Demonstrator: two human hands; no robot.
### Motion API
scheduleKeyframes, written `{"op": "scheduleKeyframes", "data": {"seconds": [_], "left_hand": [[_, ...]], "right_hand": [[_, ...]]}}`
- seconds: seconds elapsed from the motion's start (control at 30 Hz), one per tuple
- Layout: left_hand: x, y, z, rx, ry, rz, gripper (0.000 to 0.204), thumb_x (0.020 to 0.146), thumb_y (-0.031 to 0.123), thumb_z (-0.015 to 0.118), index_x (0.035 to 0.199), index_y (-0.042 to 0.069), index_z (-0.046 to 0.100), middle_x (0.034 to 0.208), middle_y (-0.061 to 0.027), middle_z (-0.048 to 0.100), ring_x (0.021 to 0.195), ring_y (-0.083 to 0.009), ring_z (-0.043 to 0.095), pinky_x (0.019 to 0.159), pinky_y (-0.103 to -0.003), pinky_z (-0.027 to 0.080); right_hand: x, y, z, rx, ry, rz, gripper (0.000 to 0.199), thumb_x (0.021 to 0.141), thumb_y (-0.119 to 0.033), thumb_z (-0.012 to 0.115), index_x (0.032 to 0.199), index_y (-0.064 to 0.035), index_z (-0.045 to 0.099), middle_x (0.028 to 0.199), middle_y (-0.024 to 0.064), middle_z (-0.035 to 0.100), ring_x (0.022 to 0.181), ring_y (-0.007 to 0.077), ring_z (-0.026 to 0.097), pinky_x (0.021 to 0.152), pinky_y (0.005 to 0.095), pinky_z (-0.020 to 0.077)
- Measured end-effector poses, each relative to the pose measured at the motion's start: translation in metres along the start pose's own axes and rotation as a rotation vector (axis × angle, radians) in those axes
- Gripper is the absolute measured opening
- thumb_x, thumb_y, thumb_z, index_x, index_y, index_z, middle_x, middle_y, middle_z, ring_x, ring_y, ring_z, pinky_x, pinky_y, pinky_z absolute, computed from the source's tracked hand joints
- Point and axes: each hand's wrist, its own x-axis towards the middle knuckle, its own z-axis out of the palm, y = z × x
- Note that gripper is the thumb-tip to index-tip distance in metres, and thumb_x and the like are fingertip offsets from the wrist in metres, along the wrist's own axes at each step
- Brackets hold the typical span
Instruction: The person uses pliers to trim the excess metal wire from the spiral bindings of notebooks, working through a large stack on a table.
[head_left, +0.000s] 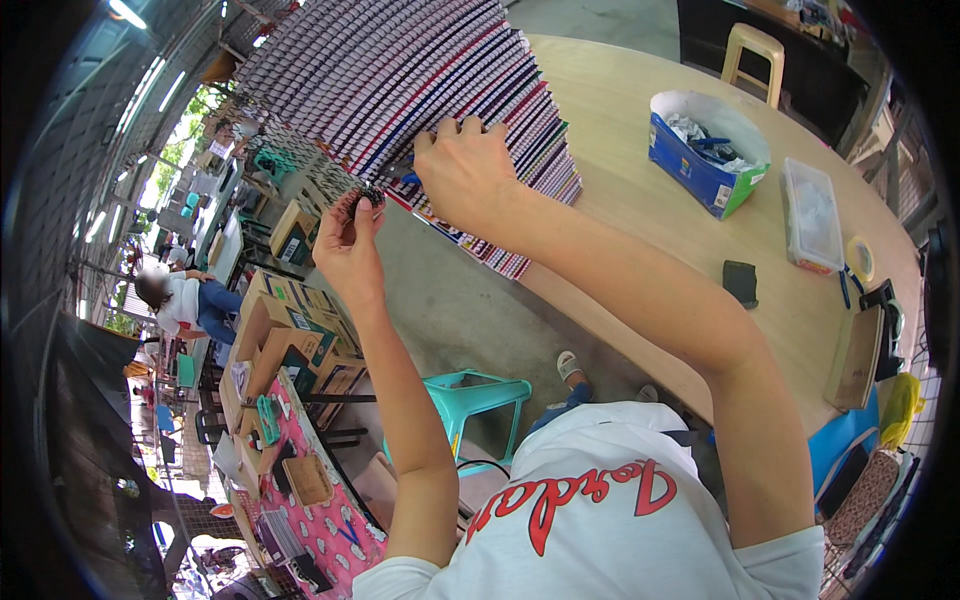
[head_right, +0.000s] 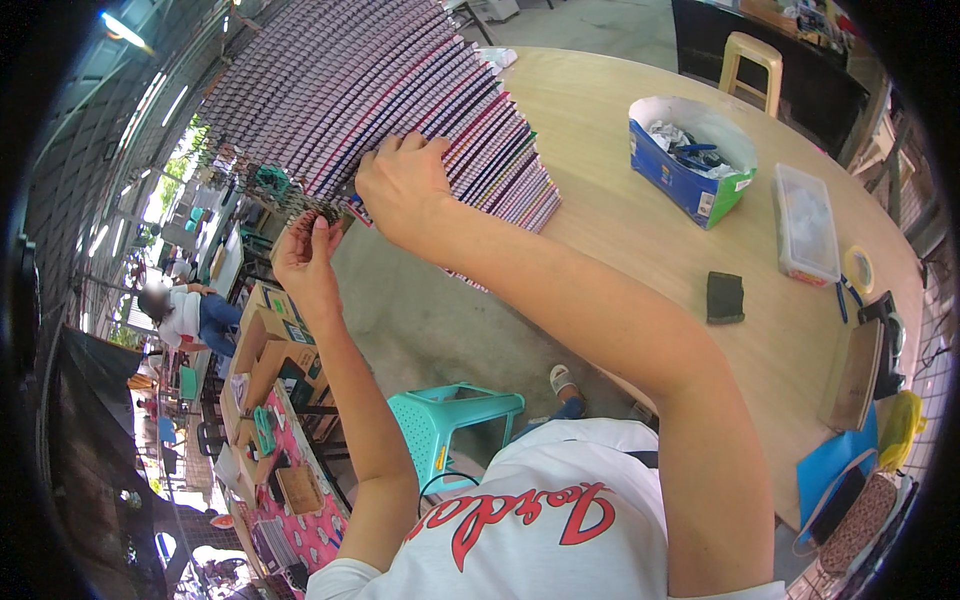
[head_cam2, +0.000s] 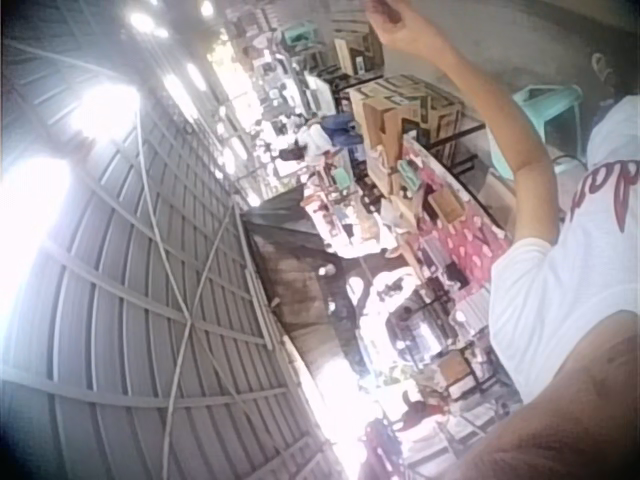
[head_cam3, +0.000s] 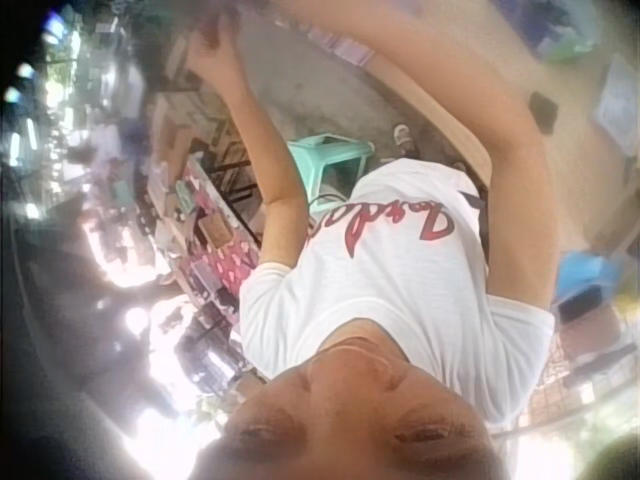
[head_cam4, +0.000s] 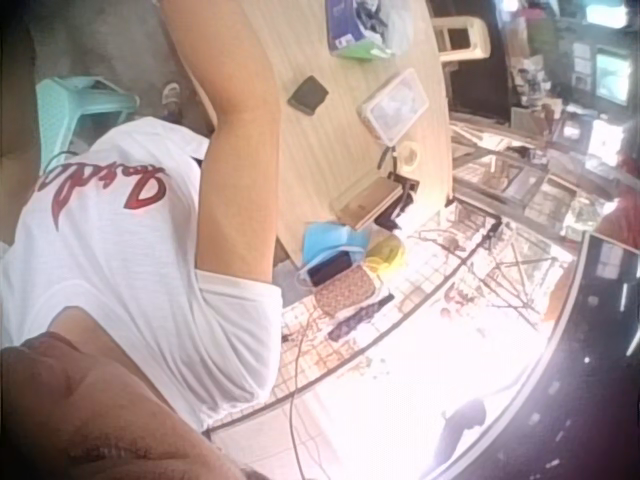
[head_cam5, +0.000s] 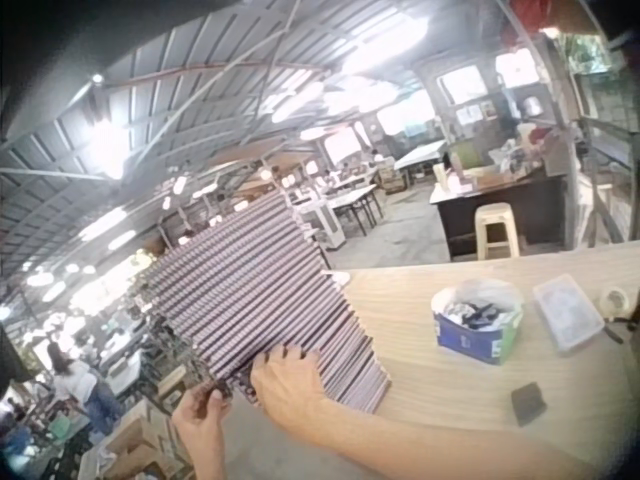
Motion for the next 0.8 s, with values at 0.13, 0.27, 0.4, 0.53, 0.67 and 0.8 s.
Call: {"op": "scheduleKeyframes", "data": {"seconds": [0.13,0.27,0.4,0.53,0.67,0.8], "left_hand": [[-0.002,0.004,0.002,0.006,0.020,-0.034,0.022,0.092,0.007,0.064,0.108,-0.009,0.062,0.096,-0.0120,0.067,0.085,-0.0165,0.068,0.075,-0.029,0.059],[-0.002,0.000,0.002,-0.028,0.039,-0.035,0.022,0.092,0.007,0.064,0.108,-0.009,0.062,0.097,-0.0121,0.067,0.085,-0.0167,0.068,0.075,-0.029,0.059],[-0.001,0.003,0.002,-0.030,0.048,-0.036,0.023,0.092,0.007,0.064,0.108,-0.009,0.062,0.097,-0.0121,0.067,0.086,-0.0165,0.068,0.075,-0.029,0.059],[0.001,0.005,0.000,-0.041,0.042,-0.040,0.022,0.092,0.005,0.064,0.109,-0.009,0.062,0.097,-0.0119,0.067,0.086,-0.0163,0.068,0.076,-0.029,0.059],[0.000,0.006,-0.012,-0.039,0.059,-0.048,0.023,0.091,0.004,0.064,0.110,-0.008,0.061,0.097,-0.0119,0.067,0.086,-0.0159,0.068,0.076,-0.028,0.059],[0.001,0.017,-0.007,-0.052,-0.002,-0.017,0.032,0.091,0.004,0.064,0.120,-0.009,0.057,0.101,-0.0115,0.066,0.086,-0.0159,0.067,0.076,-0.028,0.059]], "right_hand": [[0.003,-0.003,0.001,-0.047,0.007,-0.034,0.047,0.065,-0.027,0.081,0.101,0.0002,0.064,0.100,0.0182,0.066,0.093,0.0342,0.065,0.073,0.0566,0.0519],[0.007,-0.002,0.001,0.012,0.074,-0.067,0.022,0.072,-0.018,0.071,0.085,-0.0012,0.067,0.083,0.0154,0.068,0.078,0.0311,0.069,0.063,0.0466,0.0547],[0.015,0.004,-0.003,0.169,-0.023,-0.135,0.012,0.075,-0.010,0.059,0.076,-0.0028,0.068,0.073,0.0130,0.068,0.068,0.0294,0.070,0.058,0.0407,0.0556],[0.013,0.011,-0.005,0.225,-0.038,-0.147,0.010,0.073,-0.011,0.063,0.078,-0.0035,0.067,0.078,0.0127,0.068,0.070,0.0300,0.070,0.058,0.0422,0.0550],[-0.001,0.004,-0.005,0.018,0.069,-0.100,0.026,0.071,-0.016,0.070,0.092,-0.0013,0.064,0.088,0.0156,0.066,0.078,0.0322,0.067,0.061,0.0435,0.0539],[0.002,-0.002,-0.006,0.024,0.069,-0.082,0.032,0.073,-0.023,0.073,0.096,-0.0028,0.067,0.097,0.0149,0.066,0.090,0.0305,0.064,0.072,0.0499,0.0497]]}}
